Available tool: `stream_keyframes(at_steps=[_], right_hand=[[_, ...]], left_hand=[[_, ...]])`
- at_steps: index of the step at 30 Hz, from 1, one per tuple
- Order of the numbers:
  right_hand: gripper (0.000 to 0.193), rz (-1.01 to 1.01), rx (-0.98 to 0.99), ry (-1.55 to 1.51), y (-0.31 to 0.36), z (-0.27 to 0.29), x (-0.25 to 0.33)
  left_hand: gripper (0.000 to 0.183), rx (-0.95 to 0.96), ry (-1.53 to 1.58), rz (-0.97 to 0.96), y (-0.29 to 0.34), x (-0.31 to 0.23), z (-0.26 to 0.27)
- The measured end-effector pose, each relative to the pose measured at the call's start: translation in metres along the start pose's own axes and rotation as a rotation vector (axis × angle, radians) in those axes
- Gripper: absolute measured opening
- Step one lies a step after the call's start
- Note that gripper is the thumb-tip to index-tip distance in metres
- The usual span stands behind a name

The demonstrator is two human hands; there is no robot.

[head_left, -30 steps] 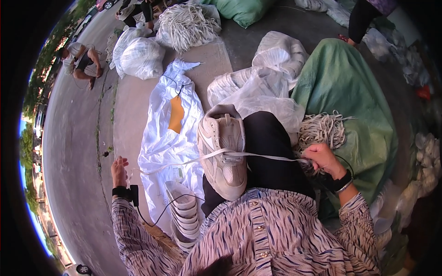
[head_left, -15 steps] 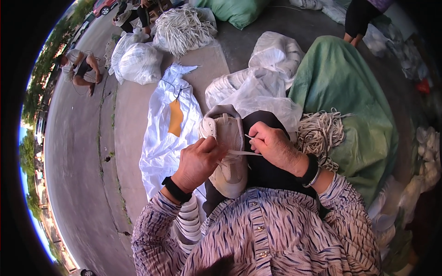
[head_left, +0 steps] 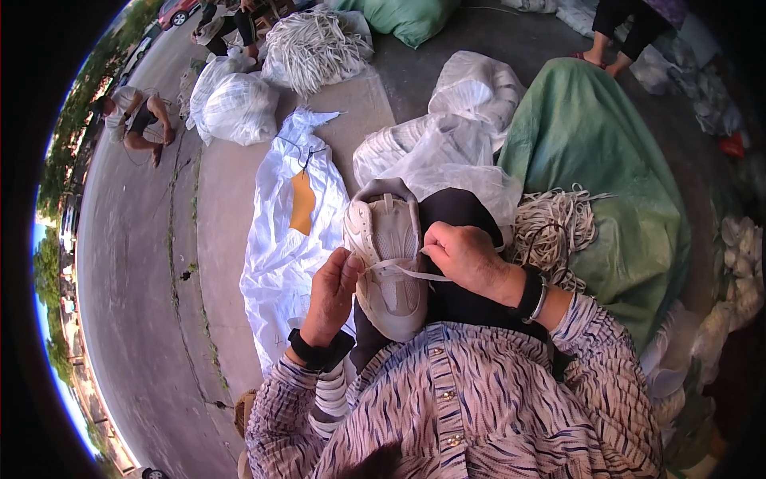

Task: Lacing a sneaker and then inspecting shoe components in a manufacturing setting.

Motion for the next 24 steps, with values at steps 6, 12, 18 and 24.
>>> stream_keyframes(at_steps=[6,12,18,24], right_hand=[[0.011,0.033,0.232,0.215,0.004,-0.025,0.005],[0.011,0.011,0.229,0.154,-0.001,-0.026,0.005],[0.013,0.023,0.219,0.106,-0.004,-0.024,0.007],[0.012,0.000,0.220,0.105,-0.002,-0.022,0.007]], left_hand=[[0.021,-0.064,-0.134,-0.043,0.005,0.007,-0.006],[0.019,-0.035,0.256,-0.014,0.008,0.014,0.002],[0.017,-0.122,0.226,-0.069,0.002,0.008,0.006],[0.013,-0.203,0.301,-0.087,0.004,0.010,0.009]])
Point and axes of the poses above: each hand's wrist, its own y-axis away from the middle knuckle, its own z-axis out of the back of the hand, x = y × z, the point moved 10 cm from there along -y, towards the middle knuckle, and after that the axes turned 2 degrees about z, right-handed, at the moved point
